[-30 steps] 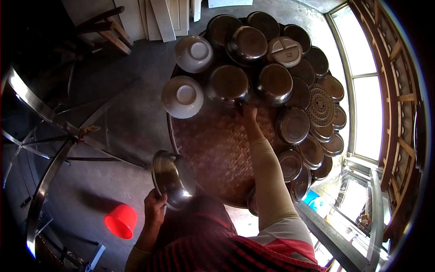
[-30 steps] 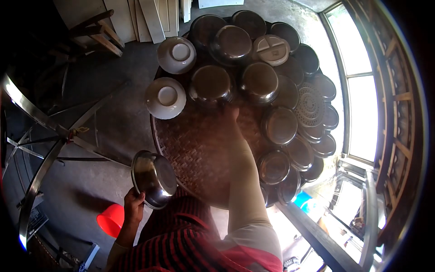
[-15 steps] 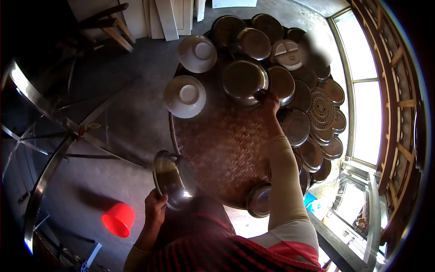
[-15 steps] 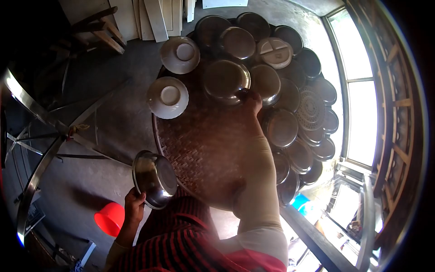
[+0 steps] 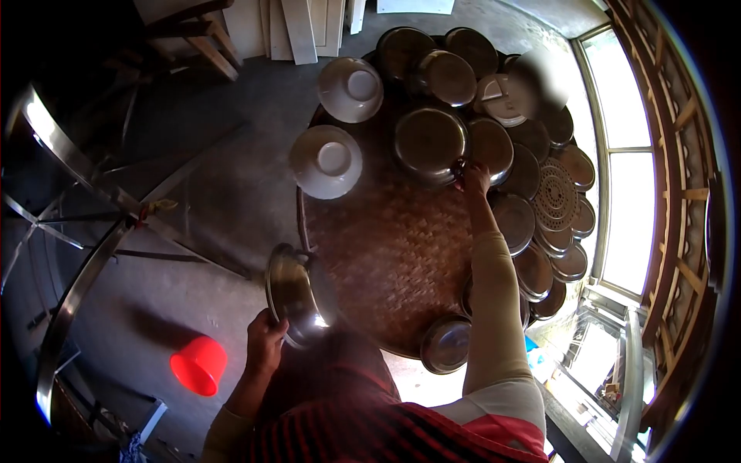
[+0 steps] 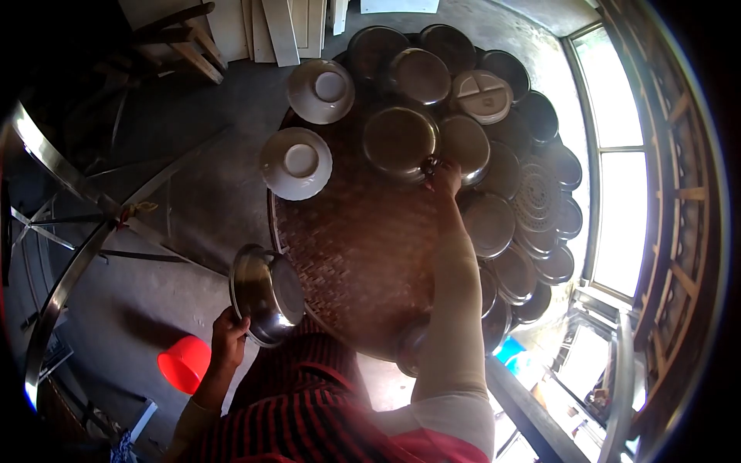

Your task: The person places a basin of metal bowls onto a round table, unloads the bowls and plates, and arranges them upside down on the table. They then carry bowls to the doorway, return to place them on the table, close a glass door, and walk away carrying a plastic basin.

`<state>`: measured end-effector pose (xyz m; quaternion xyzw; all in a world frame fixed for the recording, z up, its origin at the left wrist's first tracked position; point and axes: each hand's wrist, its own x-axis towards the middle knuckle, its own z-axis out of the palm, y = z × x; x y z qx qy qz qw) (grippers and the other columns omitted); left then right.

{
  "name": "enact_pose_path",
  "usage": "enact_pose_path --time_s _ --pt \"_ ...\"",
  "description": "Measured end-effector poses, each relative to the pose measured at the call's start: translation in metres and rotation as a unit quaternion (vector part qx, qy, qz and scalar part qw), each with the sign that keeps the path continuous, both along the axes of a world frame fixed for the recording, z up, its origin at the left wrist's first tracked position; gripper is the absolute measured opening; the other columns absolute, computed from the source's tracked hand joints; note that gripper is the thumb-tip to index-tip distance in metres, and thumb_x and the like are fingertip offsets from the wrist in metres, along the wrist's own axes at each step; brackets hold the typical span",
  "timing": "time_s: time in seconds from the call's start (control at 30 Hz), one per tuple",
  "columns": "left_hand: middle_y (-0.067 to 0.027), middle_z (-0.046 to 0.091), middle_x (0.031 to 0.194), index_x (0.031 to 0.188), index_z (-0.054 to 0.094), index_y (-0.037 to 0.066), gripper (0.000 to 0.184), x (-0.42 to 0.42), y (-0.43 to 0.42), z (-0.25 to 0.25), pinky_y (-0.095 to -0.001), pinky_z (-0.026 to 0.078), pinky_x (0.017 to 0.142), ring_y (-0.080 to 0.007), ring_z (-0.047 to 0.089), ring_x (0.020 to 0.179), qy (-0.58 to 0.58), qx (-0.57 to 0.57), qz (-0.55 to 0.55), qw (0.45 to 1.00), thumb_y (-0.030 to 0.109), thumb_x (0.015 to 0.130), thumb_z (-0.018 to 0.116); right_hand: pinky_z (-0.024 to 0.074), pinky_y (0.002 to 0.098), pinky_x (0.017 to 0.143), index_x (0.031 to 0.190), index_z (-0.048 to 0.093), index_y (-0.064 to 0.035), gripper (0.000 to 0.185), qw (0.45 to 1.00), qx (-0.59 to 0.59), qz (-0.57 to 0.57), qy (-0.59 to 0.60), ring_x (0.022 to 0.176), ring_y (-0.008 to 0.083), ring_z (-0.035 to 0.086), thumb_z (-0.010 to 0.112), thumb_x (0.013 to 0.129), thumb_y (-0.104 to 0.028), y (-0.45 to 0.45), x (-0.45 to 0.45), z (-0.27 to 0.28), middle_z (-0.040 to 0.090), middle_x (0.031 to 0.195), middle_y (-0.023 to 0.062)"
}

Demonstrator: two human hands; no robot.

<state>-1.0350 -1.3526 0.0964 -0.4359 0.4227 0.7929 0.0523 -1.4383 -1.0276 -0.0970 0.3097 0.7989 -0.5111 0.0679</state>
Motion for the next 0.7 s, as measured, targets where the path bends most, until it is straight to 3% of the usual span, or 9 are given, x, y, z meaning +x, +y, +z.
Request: enact_pose_path --time_s 0.13,0.3,0.4,0.5,0.53,0.6,0.63,0.67,0.7 --pt "-0.0021 0.056 0.09 0.099 0.053 0.0 0.025 -0.002 -0.002 -0.001 -0.0242 0.037 0.078 -0.0103 0.049 0.082 0.017 -0.005 -0.007 1.0 0.003 0.075 0.059 0.0435 0.026 0.03 0.103 0.054 -0.007 0.031 0.994 -0.104 -0.023 0.01 0.046 0.0158 0.057 0.058 0.072 -0.007 0.003 0.003 -0.004 0.059 0.087 0.0104" --pt "-0.0029 0.055 0.092 0.101 0.052 -0.001 0.027 -0.012 0.0 0.005 -0.0245 0.037 0.079 -0.0107 0.049 0.082 0.026 -0.012 -0.009 1.0 0.003 0.075 0.059 0.0465 0.0248 0.048 0.097 0.055 -0.0057 0.024 0.99 0.027 -0.057 0.125 0.061 0.0133 0.058 0.061 0.075 -0.01 -0.015 0.028 0.034 0.059 0.079 0.0076" --pt "-0.0018 0.053 0.086 0.102 0.051 -0.003 0.028 -0.02 0.0 0.009 -0.0237 0.038 0.075 -0.0099 0.048 0.077 -0.001 -0.01 0.006 1.0 0.001 0.075 0.058 0.0441 0.0218 0.056 0.091 0.059 -0.0052 0.014 0.962 0.08 0.066 0.253 0.066 0.0081 0.055 0.059 0.079 -0.012 -0.032 0.063 0.01 0.058 0.077 0.0034" --pt "-0.0015 0.052 0.085 0.102 0.051 -0.003 0.029 -0.028 0.0 0.013 -0.0226 0.038 0.073 -0.0095 0.047 0.076 -0.009 0.014 0.004 1.0 0.0 0.074 0.058 0.0414 0.021 0.051 0.095 0.059 -0.0028 0.014 0.953 -0.174 0.225 0.103 0.06 0.0081 0.051 0.055 0.081 -0.006 -0.095 0.153 0.1 0.057 0.076 0.0011" --pt "-0.0014 0.051 0.085 0.102 0.051 -0.003 0.029 -0.032 0.001 0.013 -0.022 0.038 0.072 -0.0093 0.046 0.076 0.003 0.019 0.003 1.0 0.0 0.074 0.058 0.0422 0.0224 0.052 0.094 0.059 -0.0027 0.015 0.882 -0.437 0.178 0.001 0.062 0.0089 0.053 0.056 0.08 -0.004 -0.122 0.181 0.163 0.058 0.076 0.0017" --pt "-0.0059 0.055 0.097 0.108 0.048 -0.003 0.033 -0.029 0.006 -0.008 -0.0262 0.04 0.081 -0.0134 0.051 0.088 0.061 0.04 -0.033 0.997 0.002 0.077 0.057 0.044 0.025 0.054 0.091 0.061 -0.0032 0.016 0.836 -0.462 0.297 -0.012 0.067 0.0118 0.056 0.058 0.076 -0.002 -0.139 0.231 0.205 0.06 0.077 0.0038" --pt "-0.0052 0.055 0.095 0.107 0.049 -0.002 0.032 -0.035 0.013 -0.011 -0.026 0.041 0.079 -0.0126 0.051 0.087 0.073 0.046 -0.044 0.995 0.003 0.077 0.057 0.0451 0.0262 0.055 0.089 0.061 -0.0039 0.016 0.86 -0.22 0.454 0.073 0.069 0.0138 0.058 0.06 0.073 -0.002 -0.14 0.25 0.202 0.06 0.078 0.0052" --pt "-0.0048 0.055 0.094 0.106 0.05 -0.001 0.03 -0.041 0.019 -0.013 -0.026 0.042 0.078 -0.0122 0.052 0.087 0.084 0.057 -0.057 0.993 0.004 0.078 0.057 0.0463 0.0281 0.055 0.085 0.061 -0.0059 0.016 0.795 -0.131 0.521 0.281 0.066 0.0194 0.059 0.063 0.069 -0.003 -0.144 0.263 0.182 0.06 0.077 0.0076" --pt "-0.0034 0.055 0.086 0.099 0.052 0.002 0.024 -0.045 0.025 -0.022 -0.0249 0.043 0.071 -0.0117 0.053 0.08 0.087 0.082 -0.038 0.992 0.0 0.076 0.058 0.0462 0.0304 0.053 0.08 0.061 -0.0056 0.011 0.83 -0.114 0.486 0.25 0.064 0.0228 0.059 0.063 0.069 -0.004 -0.147 0.273 0.19 0.059 0.074 0.009"
